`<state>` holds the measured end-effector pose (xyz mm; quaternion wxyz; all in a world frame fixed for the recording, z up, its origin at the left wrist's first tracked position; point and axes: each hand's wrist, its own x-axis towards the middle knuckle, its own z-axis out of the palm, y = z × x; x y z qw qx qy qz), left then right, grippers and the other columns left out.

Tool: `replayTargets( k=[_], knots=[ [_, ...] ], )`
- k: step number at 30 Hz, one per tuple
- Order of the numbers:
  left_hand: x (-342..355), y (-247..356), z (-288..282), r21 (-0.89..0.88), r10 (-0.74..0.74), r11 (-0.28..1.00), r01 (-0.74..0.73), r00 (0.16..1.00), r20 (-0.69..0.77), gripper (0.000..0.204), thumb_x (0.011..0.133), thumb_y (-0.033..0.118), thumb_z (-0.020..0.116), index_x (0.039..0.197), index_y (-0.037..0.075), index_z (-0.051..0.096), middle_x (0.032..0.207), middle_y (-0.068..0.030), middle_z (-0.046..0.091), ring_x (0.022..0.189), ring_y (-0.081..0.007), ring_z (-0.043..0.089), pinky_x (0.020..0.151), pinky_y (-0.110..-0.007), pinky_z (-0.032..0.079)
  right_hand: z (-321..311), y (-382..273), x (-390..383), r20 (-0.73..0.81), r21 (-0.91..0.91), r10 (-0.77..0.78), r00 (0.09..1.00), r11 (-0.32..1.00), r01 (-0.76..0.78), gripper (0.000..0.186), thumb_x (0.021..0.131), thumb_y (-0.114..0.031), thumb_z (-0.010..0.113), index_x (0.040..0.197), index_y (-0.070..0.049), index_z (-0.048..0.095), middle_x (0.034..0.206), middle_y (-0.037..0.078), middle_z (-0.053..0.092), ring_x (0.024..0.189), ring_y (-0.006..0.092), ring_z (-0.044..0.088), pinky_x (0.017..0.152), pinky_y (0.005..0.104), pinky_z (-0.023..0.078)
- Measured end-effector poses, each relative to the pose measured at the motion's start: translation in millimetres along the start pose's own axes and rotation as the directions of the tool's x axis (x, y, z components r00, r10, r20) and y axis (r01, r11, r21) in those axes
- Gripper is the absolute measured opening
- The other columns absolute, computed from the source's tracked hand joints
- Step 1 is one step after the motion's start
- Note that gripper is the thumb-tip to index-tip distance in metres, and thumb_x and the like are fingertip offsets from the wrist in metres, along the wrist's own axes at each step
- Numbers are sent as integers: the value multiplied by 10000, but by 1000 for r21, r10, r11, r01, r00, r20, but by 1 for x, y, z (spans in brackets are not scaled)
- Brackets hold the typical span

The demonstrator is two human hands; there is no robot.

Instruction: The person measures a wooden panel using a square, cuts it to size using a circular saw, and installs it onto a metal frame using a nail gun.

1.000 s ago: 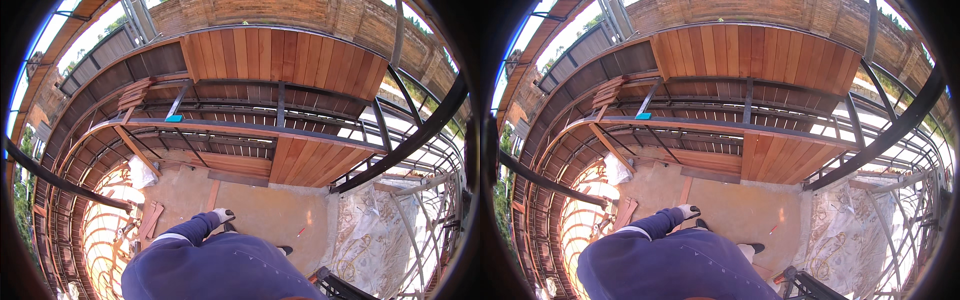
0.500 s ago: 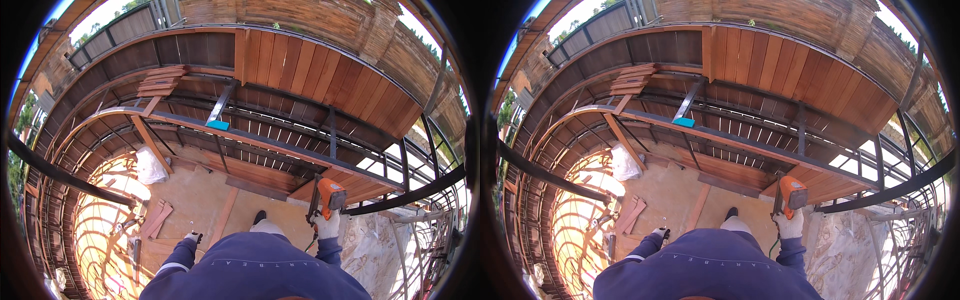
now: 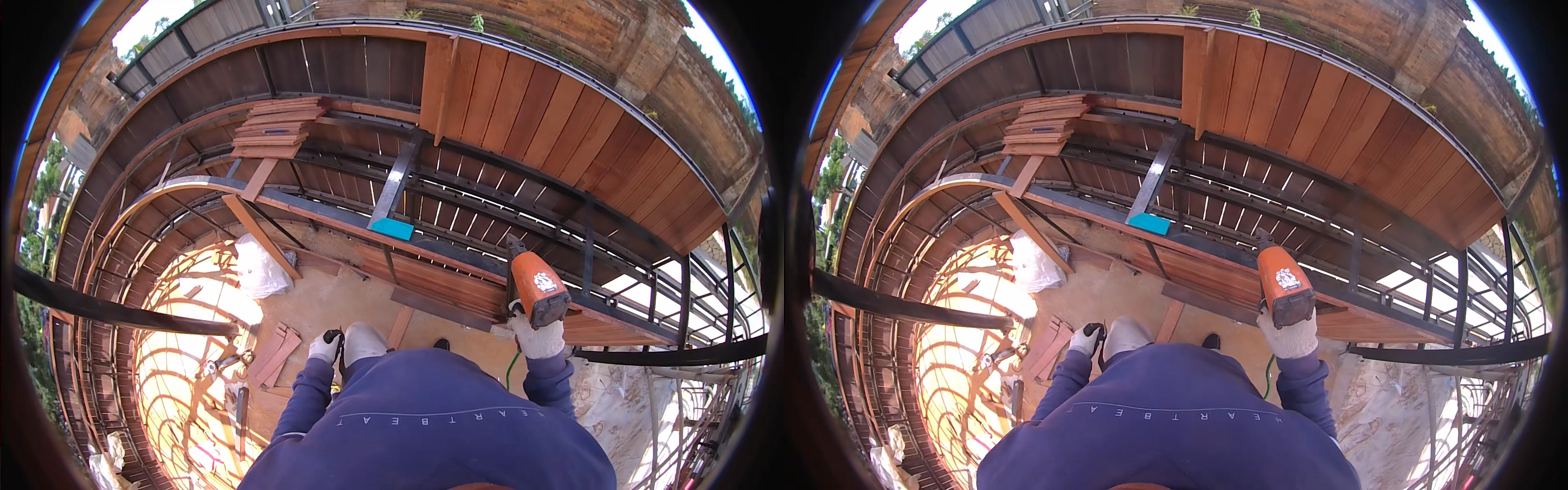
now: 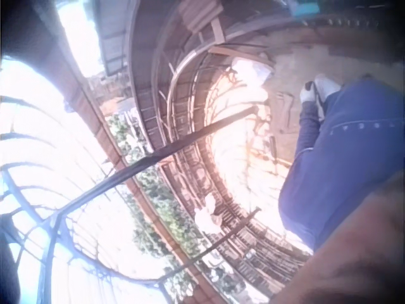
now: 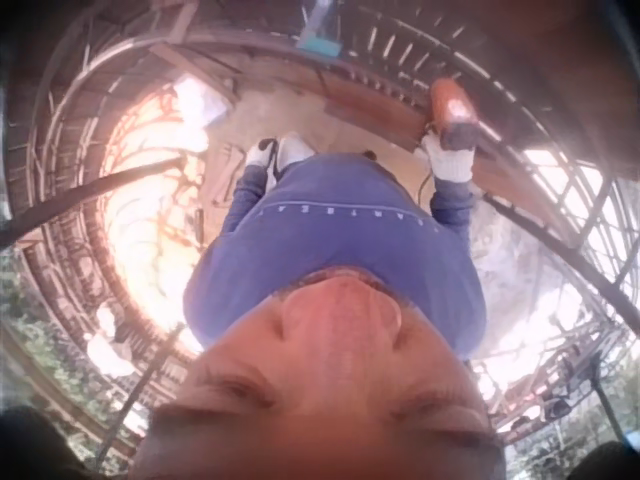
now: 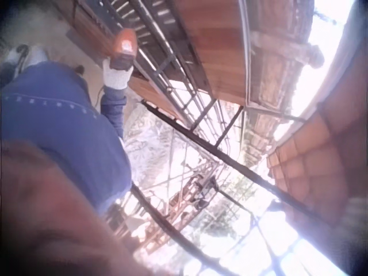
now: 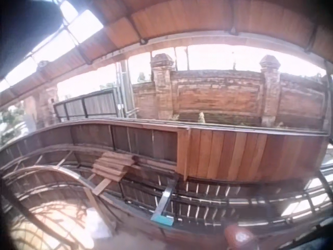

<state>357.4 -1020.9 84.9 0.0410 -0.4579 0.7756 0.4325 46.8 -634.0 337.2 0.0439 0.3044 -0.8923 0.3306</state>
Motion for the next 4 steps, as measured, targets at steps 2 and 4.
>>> replayTargets(
  k=[2,4],
  knots=[
    [26,66,-37,-267,20,964,-9,999,37,216,926,203,648,1082,81,733,873,-69,745,806,-158,694,753,-293,536,6,13,13,74,-287,-132,988,946,148,394,776,-235,756,1141,-116,667,1109,109,678,987,321,662,863,460,528],
    [64,110,-74,-257,252,934,-249,967,-20,235,930,198,655,1104,57,726,935,-82,755,828,-148,703,776,-285,541,24,1,33,75,217,81,994,972,-96,476,824,-268,746,1259,-138,601,1164,113,664,1063,314,649,938,457,521]
  ],
)
